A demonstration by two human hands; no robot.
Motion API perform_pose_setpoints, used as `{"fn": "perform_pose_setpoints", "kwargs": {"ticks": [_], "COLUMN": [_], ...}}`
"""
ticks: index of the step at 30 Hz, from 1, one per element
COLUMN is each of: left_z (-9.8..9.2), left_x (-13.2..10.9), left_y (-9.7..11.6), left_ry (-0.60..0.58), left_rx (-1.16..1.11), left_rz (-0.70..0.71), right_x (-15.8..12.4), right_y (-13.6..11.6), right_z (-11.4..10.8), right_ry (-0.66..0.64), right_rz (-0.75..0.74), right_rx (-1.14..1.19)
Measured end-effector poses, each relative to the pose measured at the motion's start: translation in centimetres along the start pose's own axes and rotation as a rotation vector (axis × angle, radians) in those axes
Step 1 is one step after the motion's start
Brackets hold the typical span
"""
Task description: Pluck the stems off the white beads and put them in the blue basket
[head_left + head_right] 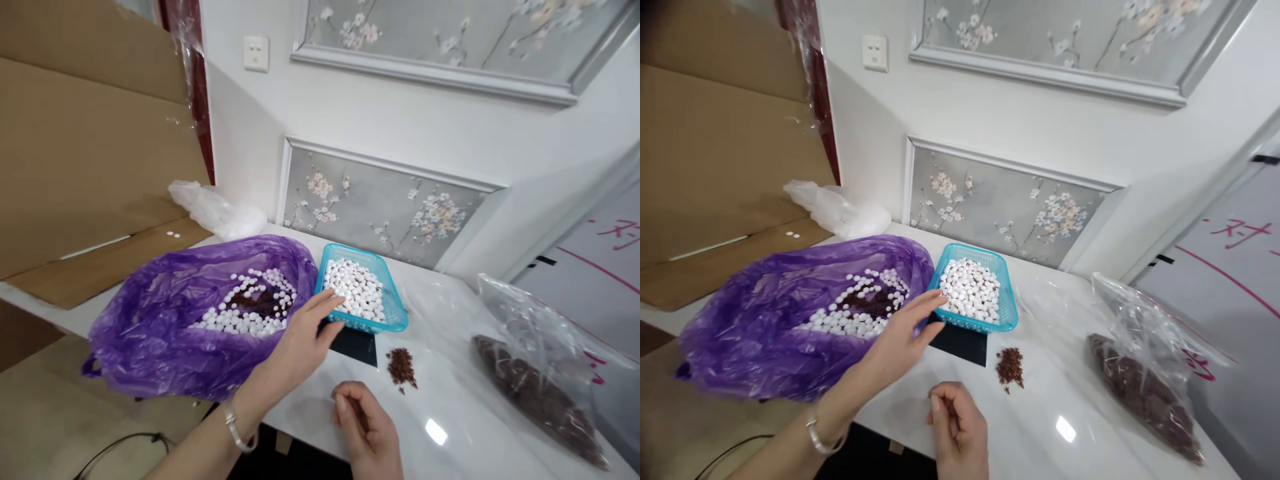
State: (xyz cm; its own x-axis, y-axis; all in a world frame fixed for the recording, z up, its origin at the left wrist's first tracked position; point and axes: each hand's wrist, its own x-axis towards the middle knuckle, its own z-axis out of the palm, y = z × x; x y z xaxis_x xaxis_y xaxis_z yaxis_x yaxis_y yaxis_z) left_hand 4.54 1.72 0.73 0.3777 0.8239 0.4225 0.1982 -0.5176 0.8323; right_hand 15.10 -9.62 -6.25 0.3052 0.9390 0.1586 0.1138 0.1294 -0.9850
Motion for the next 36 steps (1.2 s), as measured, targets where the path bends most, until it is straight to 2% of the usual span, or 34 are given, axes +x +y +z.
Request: {"fn": "perform_pose_setpoints", "kwargs": {"ticks": [6,8,10,11,13,14,17,21,24,26,28,32,36], "left_z": [-4.3,-5.3,-6.3,-6.8,-7.5,-7.8,-8.4,-9.5,-11.0,-12.1,-12.9,-13.2,-12.8], "left_x": [-5.3,-6.7,-7.7,-8.0,-8.5,-8.7,-9.2,-9.5,-8.4,-6.9,-5.2,-2.9,-2.5], "left_y": [-3.0,-3.8,-4.2,-4.3,-4.2,-4.1,-3.3,-2.4,-2.2,-2.4,-2.9,-4.2,-5.9], "left_ry": [-0.043,-0.064,-0.087,-0.104,-0.145,-0.159,-0.183,-0.170,-0.047,0.066,0.085,-0.122,-0.186], "left_rx": [0.645,0.806,0.896,0.916,0.921,0.912,0.856,0.737,0.680,0.714,0.787,0.926,1.017], "left_rz": [0.200,0.223,0.217,0.213,0.195,0.180,0.121,0.067,0.016,-0.026,-0.075,-0.181,-0.135], "right_x": [1.1,2.7,5.3,6.8,10.0,11.6,15.6,19.1,20.6,21.0,20.6,17.5,12.4], "right_y": [-0.6,-1.6,-3.1,-4.0,-5.3,-5.7,-5.2,-3.0,-2.3,-2.6,-3.2,-4.9,-5.9], "right_z": [-0.5,-1.5,-2.4,-2.6,-2.7,-2.5,-1.7,-1.7,-2.5,-3.0,-3.6,-5.8,-9.1], "right_ry": [-0.066,-0.072,-0.044,-0.057,-0.188,-0.229,-0.318,-0.337,-0.286,-0.228,-0.169,-0.086,-0.006], "right_rz": [-0.041,-0.123,-0.260,-0.301,-0.331,-0.314,-0.246,-0.175,-0.147,-0.149,-0.153,-0.127,-0.080], "right_rx": [-0.094,-0.185,-0.382,-0.500,-0.780,-0.833,-0.930,-0.995,-0.974,-0.921,-0.843,-0.691,-0.656]}}
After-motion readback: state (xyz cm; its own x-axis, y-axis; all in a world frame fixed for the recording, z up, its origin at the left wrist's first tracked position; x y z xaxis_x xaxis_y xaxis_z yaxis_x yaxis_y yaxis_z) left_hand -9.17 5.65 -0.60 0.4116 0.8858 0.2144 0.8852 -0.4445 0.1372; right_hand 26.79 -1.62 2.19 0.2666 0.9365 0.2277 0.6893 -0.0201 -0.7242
